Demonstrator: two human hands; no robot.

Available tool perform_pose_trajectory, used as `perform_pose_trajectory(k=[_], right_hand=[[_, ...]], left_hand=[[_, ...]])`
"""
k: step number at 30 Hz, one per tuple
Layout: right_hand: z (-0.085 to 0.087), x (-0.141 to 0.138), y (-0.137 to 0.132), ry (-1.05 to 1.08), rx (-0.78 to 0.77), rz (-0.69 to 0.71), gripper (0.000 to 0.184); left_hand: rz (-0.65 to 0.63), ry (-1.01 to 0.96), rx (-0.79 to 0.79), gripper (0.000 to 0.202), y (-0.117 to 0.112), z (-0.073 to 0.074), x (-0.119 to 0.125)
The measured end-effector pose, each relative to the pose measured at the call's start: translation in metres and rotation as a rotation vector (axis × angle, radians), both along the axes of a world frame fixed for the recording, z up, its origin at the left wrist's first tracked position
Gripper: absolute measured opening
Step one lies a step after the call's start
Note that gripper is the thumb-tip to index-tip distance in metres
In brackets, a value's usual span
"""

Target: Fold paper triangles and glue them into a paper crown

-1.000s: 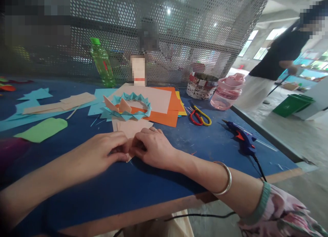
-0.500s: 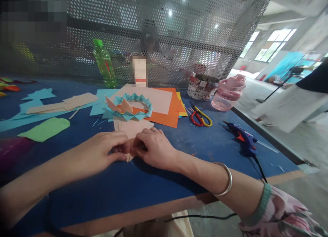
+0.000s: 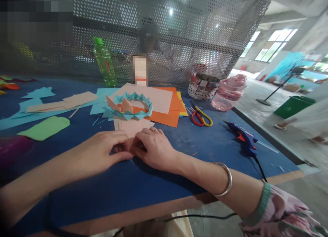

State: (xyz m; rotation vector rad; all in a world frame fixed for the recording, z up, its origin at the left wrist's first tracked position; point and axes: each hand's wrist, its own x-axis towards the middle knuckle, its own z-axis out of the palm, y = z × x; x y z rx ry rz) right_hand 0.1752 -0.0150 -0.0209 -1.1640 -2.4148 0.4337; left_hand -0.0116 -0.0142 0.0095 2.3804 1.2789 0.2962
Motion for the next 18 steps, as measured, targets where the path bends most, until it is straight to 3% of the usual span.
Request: perform_pose_trajectory(k=[7, 18], right_hand=[[0.0005, 0.0011, 0.0006, 0.001, -0.002, 0.008, 0.006], [0.001, 0.0032, 0.0021, 0.008, -0.003, 0.031, 0.01]], left_hand=[[0.006, 0.004, 0.008, 0.017, 0.0003, -0.009, 0.0013], [0.042, 0.027, -0.043, 0.017, 0.0001, -0.0031, 0.005]])
